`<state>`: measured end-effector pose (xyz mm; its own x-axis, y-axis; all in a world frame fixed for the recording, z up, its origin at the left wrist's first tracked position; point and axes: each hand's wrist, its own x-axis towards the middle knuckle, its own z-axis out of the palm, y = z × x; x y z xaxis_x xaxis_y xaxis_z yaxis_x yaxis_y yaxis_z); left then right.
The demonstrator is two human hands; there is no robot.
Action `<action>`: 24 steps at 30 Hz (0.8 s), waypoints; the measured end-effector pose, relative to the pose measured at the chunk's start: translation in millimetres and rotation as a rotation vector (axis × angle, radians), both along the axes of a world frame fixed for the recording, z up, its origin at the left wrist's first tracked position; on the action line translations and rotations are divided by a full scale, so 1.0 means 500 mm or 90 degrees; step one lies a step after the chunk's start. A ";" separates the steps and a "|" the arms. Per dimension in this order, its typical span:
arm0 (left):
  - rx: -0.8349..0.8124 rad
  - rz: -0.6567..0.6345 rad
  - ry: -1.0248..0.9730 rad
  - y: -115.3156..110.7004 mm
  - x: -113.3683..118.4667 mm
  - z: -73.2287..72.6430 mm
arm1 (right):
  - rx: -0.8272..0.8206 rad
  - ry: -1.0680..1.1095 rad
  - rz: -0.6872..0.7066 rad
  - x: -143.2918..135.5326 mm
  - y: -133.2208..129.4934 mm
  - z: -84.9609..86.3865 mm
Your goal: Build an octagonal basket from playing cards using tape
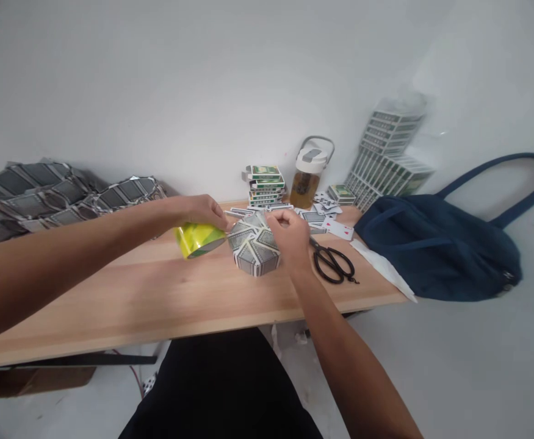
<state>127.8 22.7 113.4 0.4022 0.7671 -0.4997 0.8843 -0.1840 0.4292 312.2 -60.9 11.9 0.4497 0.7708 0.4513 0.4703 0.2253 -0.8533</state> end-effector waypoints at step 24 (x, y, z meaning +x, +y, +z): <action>0.028 -0.084 0.204 0.039 0.024 -0.034 | -0.214 -0.505 -0.088 -0.025 0.033 -0.021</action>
<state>139.7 42.3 96.3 0.3275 0.7424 -0.5844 0.9401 -0.3180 0.1228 299.6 -44.6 1.5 0.1984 0.8811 0.4293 0.9585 -0.0830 -0.2727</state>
